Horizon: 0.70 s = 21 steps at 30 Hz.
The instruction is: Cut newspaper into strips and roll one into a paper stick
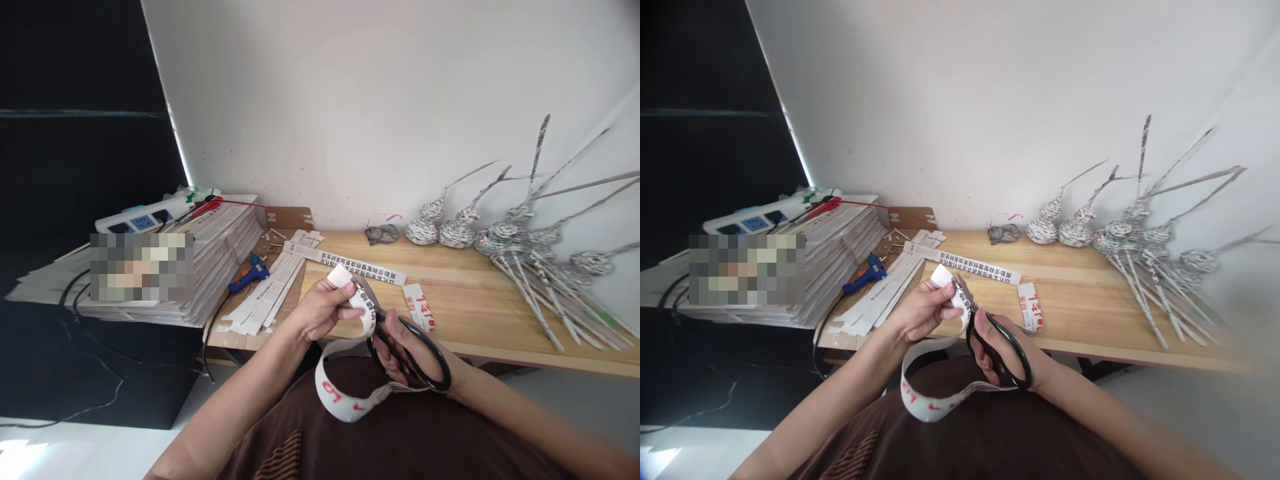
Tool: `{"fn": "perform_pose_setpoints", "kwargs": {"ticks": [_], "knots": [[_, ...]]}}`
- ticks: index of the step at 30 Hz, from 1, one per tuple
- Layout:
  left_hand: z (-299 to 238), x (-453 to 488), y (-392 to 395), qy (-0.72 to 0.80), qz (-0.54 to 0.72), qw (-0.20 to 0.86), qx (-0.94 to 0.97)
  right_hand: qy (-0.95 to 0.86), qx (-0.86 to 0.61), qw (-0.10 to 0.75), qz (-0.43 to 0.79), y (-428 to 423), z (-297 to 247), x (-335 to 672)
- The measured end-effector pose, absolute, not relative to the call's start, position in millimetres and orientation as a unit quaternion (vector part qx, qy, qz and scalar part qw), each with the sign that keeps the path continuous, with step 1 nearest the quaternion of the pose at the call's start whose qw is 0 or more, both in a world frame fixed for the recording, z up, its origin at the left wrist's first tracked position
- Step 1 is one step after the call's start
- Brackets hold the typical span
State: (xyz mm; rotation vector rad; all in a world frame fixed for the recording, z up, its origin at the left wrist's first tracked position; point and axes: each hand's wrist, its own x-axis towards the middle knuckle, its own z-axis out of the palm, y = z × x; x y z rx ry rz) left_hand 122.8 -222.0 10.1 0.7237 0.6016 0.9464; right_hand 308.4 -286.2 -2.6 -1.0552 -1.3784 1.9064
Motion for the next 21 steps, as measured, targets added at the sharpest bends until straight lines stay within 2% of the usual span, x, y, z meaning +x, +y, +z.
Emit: {"fn": "perform_pose_setpoints", "kwargs": {"ticks": [9, 15, 21], "knots": [[12, 118, -221, 0.286, 0.449, 0.775, 0.34, -0.612, -0.463, 0.277, 0.578, -288, 9, 308], [9, 121, -223, 0.285, 0.454, 0.777, 0.33, -0.59, -0.464, 0.282, 0.598, -289, 10, 309], [3, 127, -226, 0.27, 0.423, 0.791, 0.35, -0.6, -0.398, 0.294, 0.628, -284, 5, 308]]}}
